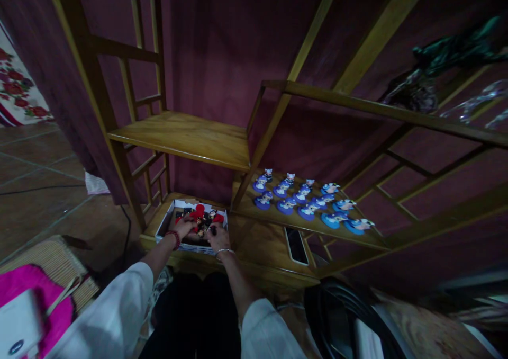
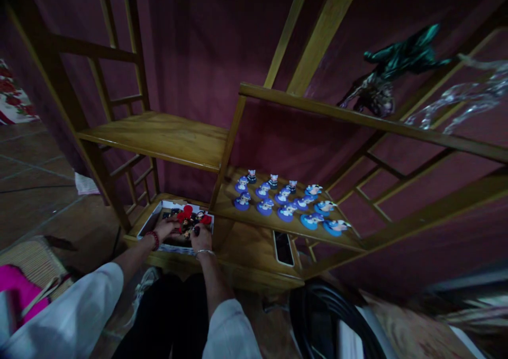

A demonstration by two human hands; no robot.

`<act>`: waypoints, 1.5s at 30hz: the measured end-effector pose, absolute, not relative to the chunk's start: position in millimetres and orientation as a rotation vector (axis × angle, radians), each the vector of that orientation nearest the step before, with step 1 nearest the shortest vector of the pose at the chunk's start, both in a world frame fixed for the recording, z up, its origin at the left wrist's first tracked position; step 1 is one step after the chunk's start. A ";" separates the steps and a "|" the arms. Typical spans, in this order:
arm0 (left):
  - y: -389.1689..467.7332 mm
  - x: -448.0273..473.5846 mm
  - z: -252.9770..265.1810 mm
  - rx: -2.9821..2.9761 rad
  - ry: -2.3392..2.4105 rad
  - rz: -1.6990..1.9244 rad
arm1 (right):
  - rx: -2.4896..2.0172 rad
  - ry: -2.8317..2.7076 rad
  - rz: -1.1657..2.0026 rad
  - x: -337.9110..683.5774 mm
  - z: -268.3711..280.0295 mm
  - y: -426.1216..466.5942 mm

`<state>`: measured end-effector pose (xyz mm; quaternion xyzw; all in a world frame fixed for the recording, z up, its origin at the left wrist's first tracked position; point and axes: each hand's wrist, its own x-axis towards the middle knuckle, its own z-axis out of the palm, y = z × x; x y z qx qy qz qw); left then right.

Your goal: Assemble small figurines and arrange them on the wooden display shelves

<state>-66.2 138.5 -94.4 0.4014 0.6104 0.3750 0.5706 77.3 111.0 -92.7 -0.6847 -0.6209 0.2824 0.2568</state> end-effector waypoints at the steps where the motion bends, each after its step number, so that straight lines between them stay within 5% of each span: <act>1: 133.9 -64.8 -91.6 0.877 1.389 0.916 | -1.844 -1.638 0.798 76.6 -91.5 109.5; 24: 35.5 -51.4 -32.6 0.300 0.650 1.287 | -1.312 -1.110 1.079 62.3 -22.1 39.0; 45: -47.0 -13.6 9.4 0.386 0.554 1.222 | -1.133 -1.073 0.864 91.5 10.3 -48.4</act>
